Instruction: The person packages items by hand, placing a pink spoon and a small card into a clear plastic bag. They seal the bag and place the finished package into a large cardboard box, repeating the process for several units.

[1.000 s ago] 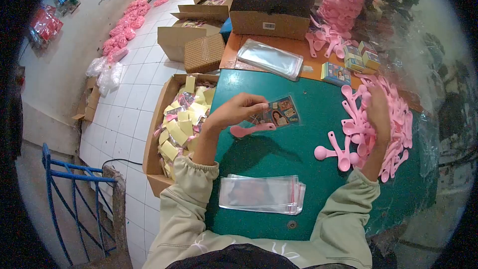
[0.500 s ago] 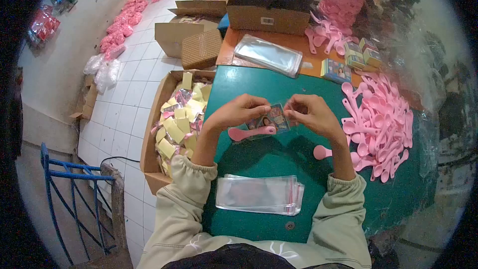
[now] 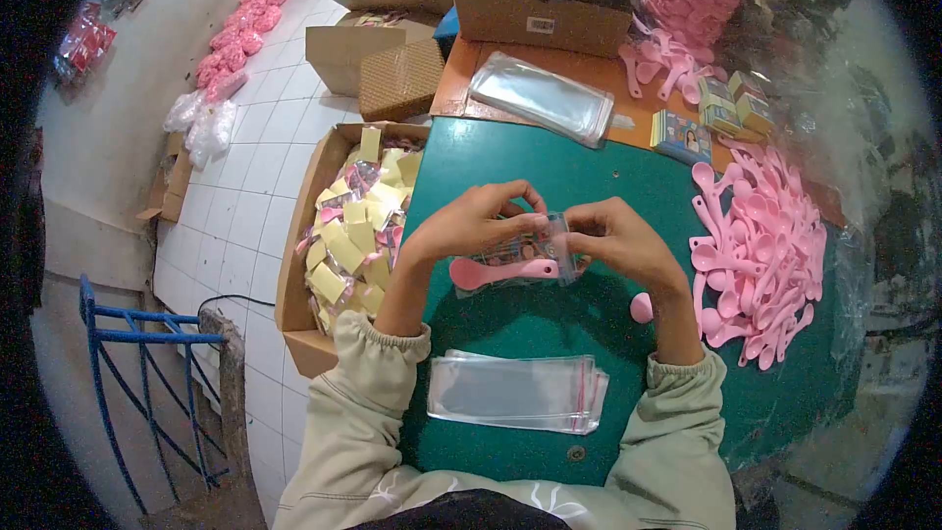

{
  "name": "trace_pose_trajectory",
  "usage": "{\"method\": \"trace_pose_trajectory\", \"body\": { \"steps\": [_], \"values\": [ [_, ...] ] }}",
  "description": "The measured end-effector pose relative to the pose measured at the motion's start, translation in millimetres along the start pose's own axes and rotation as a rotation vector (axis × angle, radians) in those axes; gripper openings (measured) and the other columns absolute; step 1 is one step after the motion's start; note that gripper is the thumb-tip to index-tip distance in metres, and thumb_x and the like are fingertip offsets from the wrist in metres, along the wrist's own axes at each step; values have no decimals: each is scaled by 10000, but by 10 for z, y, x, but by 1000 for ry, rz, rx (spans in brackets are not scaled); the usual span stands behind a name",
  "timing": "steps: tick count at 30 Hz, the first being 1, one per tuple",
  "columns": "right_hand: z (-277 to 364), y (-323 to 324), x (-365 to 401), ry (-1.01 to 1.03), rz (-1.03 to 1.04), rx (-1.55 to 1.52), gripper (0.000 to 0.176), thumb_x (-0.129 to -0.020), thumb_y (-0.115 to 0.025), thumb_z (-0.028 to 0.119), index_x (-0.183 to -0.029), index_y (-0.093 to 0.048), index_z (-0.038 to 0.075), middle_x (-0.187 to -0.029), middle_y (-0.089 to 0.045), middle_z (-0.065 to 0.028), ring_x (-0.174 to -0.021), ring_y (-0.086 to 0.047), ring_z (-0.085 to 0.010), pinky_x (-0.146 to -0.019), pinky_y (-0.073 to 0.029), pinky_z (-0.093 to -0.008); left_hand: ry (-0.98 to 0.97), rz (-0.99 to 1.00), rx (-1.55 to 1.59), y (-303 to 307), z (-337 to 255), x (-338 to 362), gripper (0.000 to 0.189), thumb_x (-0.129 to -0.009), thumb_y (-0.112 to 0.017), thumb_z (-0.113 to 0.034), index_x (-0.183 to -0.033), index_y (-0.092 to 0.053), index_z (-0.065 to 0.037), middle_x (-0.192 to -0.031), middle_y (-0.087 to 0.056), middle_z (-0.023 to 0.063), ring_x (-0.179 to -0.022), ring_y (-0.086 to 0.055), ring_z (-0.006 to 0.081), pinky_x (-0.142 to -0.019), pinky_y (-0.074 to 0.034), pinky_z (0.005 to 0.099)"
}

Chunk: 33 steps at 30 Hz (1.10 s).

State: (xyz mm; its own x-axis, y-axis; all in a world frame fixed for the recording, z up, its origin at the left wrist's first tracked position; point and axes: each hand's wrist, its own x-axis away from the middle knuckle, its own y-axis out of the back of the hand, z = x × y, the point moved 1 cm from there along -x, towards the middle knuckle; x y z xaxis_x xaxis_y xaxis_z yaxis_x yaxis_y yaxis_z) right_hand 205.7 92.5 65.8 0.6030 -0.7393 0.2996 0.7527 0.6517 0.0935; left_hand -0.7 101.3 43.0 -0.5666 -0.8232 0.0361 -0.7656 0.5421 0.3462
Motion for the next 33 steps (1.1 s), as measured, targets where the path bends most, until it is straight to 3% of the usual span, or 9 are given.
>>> {"method": "trace_pose_trajectory", "body": {
  "steps": [6,10,16,20,23,25,28,31,33],
  "values": [
    [106,-1,61,-12,-119,-172,182,-826,-634,156,-859,-640,-22,-736,-600,-18,-630,-552,-69,-544,-487,-216,58,135,83,277,155,110,246,-863,-622,-251,-967,-618,-28,-751,-632,19,-658,-547,58,-550,-449,230],
    [20,17,20,-5,-99,-34,201,-825,-635,156,-893,-632,-33,-769,-622,-38,-658,-589,-92,-534,-526,-245,61,167,145,254,154,106,237,-859,-629,-244,-950,-628,-26,-758,-629,13,-663,-537,38,-535,-448,211],
    [-7,98,23,6,-247,110,144,-780,-678,102,-833,-632,-24,-706,-618,-39,-619,-576,-89,-534,-474,-220,-2,152,62,236,126,97,299,-830,-658,-190,-1076,-573,-43,-808,-644,27,-743,-574,70,-649,-493,234],
    [-14,106,8,89,-261,106,147,-751,-702,95,-755,-614,-23,-668,-597,-31,-596,-550,-84,-510,-429,-219,38,173,95,328,154,146,375,-805,-674,-133,-1143,-532,-57,-944,-636,57,-820,-589,96,-713,-496,250],
    [121,23,49,-16,-194,-40,155,-743,-705,85,-697,-590,-8,-637,-581,-27,-610,-548,-79,-532,-430,-240,36,164,140,320,139,144,391,-796,-677,-108,-1152,-524,-52,-1029,-614,79,-853,-594,112,-727,-498,256],
    [58,78,40,-49,-240,99,146,-740,-702,88,-704,-594,-2,-647,-583,-24,-630,-549,-79,-559,-436,-236,22,178,132,316,87,151,411,-798,-674,-104,-1169,-506,-51,-1063,-602,94,-875,-595,122,-734,-498,256],
    [-119,202,-1,85,-341,344,128,-733,-698,86,-730,-604,0,-654,-585,-26,-641,-550,-79,-576,-442,-233,-122,103,238,261,279,93,419,-822,-658,-139,-1191,-480,-55,-1048,-599,108,-872,-601,135,-700,-519,276],
    [-42,169,31,187,-568,531,154,-719,-705,92,-800,-616,-4,-689,-602,-49,-670,-578,-103,-610,-463,-249,47,-388,38,171,277,90,459,-865,-607,-255,-1235,-414,-65,-850,-625,125,-763,-638,175,-603,-529,294],
    [76,59,52,234,-640,564,212,-717,-709,104,-873,-614,-4,-767,-617,-77,-723,-604,-142,-650,-479,-270,220,-224,338,81,199,128,458,-915,-516,-288,-1271,-342,-58,-864,-622,152,-757,-646,198,-602,-538,313]
  ]
}}
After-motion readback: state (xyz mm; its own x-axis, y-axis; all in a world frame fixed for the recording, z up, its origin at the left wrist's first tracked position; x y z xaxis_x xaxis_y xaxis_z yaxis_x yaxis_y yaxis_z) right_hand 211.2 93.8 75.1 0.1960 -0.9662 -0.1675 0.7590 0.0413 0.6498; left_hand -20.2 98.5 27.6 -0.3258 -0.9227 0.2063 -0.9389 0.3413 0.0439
